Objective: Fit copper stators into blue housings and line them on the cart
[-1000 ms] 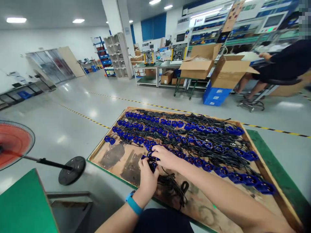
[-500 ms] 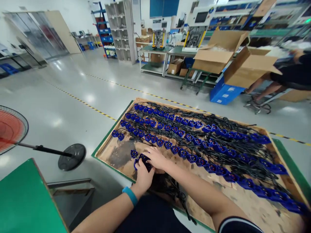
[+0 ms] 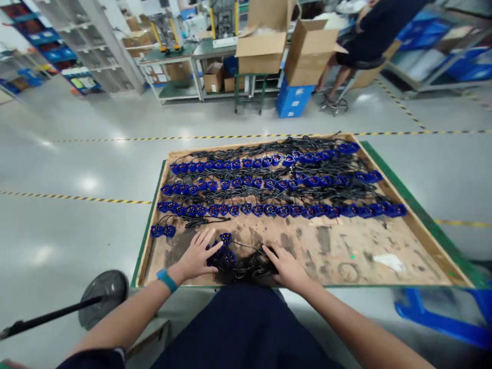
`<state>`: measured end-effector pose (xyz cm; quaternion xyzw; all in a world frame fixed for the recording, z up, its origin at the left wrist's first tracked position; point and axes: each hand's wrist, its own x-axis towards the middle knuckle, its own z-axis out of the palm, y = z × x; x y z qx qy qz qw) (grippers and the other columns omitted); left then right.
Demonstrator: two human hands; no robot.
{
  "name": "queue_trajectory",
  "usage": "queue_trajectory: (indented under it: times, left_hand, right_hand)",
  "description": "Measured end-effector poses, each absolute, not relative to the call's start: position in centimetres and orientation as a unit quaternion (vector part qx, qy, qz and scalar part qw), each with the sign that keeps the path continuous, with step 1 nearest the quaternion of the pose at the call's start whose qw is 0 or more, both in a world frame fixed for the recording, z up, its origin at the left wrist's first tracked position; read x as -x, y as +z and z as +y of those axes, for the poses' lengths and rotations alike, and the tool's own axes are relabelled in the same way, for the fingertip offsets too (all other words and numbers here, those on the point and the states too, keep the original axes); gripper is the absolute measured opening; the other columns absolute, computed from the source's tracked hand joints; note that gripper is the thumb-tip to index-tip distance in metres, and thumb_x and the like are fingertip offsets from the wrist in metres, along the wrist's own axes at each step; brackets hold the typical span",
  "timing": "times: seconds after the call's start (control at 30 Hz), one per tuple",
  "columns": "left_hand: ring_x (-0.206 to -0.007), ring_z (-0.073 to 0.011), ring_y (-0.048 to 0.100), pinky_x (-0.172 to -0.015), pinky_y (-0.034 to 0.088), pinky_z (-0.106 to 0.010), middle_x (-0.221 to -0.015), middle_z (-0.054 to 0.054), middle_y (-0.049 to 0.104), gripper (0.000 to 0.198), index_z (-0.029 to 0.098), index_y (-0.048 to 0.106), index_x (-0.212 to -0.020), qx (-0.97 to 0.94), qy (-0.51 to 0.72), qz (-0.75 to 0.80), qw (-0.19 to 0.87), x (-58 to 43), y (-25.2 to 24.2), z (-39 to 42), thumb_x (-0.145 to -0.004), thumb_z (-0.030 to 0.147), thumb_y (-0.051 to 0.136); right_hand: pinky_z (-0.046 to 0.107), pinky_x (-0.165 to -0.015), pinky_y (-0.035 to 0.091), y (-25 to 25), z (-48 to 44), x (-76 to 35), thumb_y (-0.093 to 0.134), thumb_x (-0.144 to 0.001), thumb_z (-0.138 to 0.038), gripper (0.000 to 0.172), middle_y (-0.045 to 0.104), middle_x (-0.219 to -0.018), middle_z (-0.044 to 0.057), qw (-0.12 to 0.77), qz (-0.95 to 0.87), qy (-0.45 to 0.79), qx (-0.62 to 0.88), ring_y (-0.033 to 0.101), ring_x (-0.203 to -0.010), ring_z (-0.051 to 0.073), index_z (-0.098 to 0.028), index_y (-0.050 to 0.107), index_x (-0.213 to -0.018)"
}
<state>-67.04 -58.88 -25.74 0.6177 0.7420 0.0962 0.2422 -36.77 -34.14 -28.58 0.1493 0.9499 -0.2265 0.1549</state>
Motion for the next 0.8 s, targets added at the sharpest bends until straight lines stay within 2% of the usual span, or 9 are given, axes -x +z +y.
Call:
queue_trajectory:
  times: [0.1,0.17,0.27,0.4,0.47,0.57,0.63,0.7,0.8]
  left_hand:
    - [-0.156,-0.0405,0.013,-0.124,0.014,-0.058,-0.171,-0.012,0.014,0.1,0.037,0.036,-0.156,-0.668,0.058,0.68,0.296,68.9,-27.3,-56.7,-0.071,0.066,0.08]
    - [-0.155,-0.0395,0.018,-0.123,0.021,-0.056,-0.171,-0.014,0.014,0.099,0.036,0.03,-0.159,-0.648,0.063,0.701,0.292,68.2,-28.6,-56.8,-0.076,0.067,0.075]
    - [-0.154,-0.0394,0.023,-0.12,0.027,-0.055,-0.167,-0.02,0.022,0.096,0.025,0.025,-0.161,-0.573,0.077,0.771,0.265,65.8,-30.0,-58.5,-0.085,0.064,0.067]
    - [-0.153,-0.0369,0.026,-0.119,0.031,-0.053,-0.165,-0.024,0.026,0.085,0.014,0.028,-0.159,-0.512,0.106,0.806,0.279,63.9,-30.6,-60.3,-0.093,0.058,0.057]
    - [-0.153,-0.0345,0.027,-0.12,0.031,-0.051,-0.165,-0.022,0.028,0.075,0.013,0.032,-0.157,-0.501,0.133,0.808,0.28,64.1,-30.2,-60.5,-0.097,0.052,0.052]
    - [-0.152,-0.0325,0.03,-0.122,0.03,-0.05,-0.164,-0.019,0.031,0.063,0.015,0.039,-0.154,-0.522,0.173,0.792,0.266,65.1,-29.0,-59.6,-0.099,0.045,0.049]
    - [-0.153,-0.0313,0.028,-0.123,0.03,-0.05,-0.166,-0.016,0.028,0.055,0.019,0.043,-0.152,-0.557,0.191,0.766,0.258,65.5,-27.8,-58.4,-0.1,0.036,0.047]
    - [-0.155,-0.0309,0.021,-0.125,0.026,-0.052,-0.169,-0.011,0.02,0.052,0.025,0.051,-0.148,-0.607,0.197,0.725,0.259,65.6,-26.7,-56.8,-0.096,0.022,0.05]
    - [-0.158,-0.0343,0.009,-0.126,0.02,-0.059,-0.172,-0.003,0.008,0.054,0.03,0.064,-0.133,-0.672,0.182,0.658,0.288,65.3,-25.8,-54.5,-0.084,0.008,0.058]
  right_hand:
    - [0.041,-0.106,0.045,-26.9,-33.8,38.3,0.066,-0.076,-0.011,0.078,0.048,-0.149,0.019,0.173,0.948,-0.23,-0.137,0.054,-0.128,0.031,-0.019,0.046,-0.152]
    - [0.04,-0.102,0.047,-25.6,-33.4,39.4,0.064,-0.08,-0.012,0.064,0.051,-0.145,0.017,0.186,0.95,-0.21,-0.135,0.058,-0.12,0.03,-0.02,0.056,-0.143]
    - [0.048,-0.101,0.045,-24.1,-32.7,41.2,0.058,-0.086,-0.012,0.046,0.052,-0.142,0.017,0.176,0.961,-0.142,-0.158,0.055,-0.119,0.033,-0.022,0.066,-0.13]
    - [0.053,-0.106,0.038,-24.0,-33.3,42.3,0.052,-0.087,-0.005,0.05,0.042,-0.153,0.022,0.147,0.963,-0.072,-0.214,0.044,-0.133,0.037,-0.018,0.064,-0.134]
    - [0.05,-0.105,0.04,-24.2,-34.4,41.7,0.05,-0.088,-0.005,0.048,0.046,-0.15,0.023,0.14,0.959,-0.076,-0.236,0.046,-0.131,0.036,-0.015,0.063,-0.133]
    - [0.041,-0.096,0.047,-24.1,-36.3,39.8,0.049,-0.09,-0.008,0.035,0.062,-0.126,0.019,0.144,0.943,-0.116,-0.278,0.059,-0.11,0.03,-0.014,0.068,-0.12]
    - [0.038,-0.09,0.05,-23.6,-37.2,38.4,0.05,-0.09,-0.009,0.028,0.066,-0.109,0.014,0.149,0.929,-0.15,-0.305,0.063,-0.098,0.027,-0.016,0.07,-0.108]
    - [0.037,-0.085,0.051,-22.4,-37.5,37.5,0.051,-0.089,-0.011,0.022,0.067,-0.098,0.011,0.139,0.916,-0.203,-0.317,0.064,-0.092,0.026,-0.019,0.069,-0.098]
    - [0.036,-0.079,0.051,-20.0,-37.1,36.9,0.053,-0.09,-0.016,0.015,0.067,-0.085,0.006,0.1,0.886,-0.356,-0.28,0.064,-0.085,0.023,-0.022,0.065,-0.084]
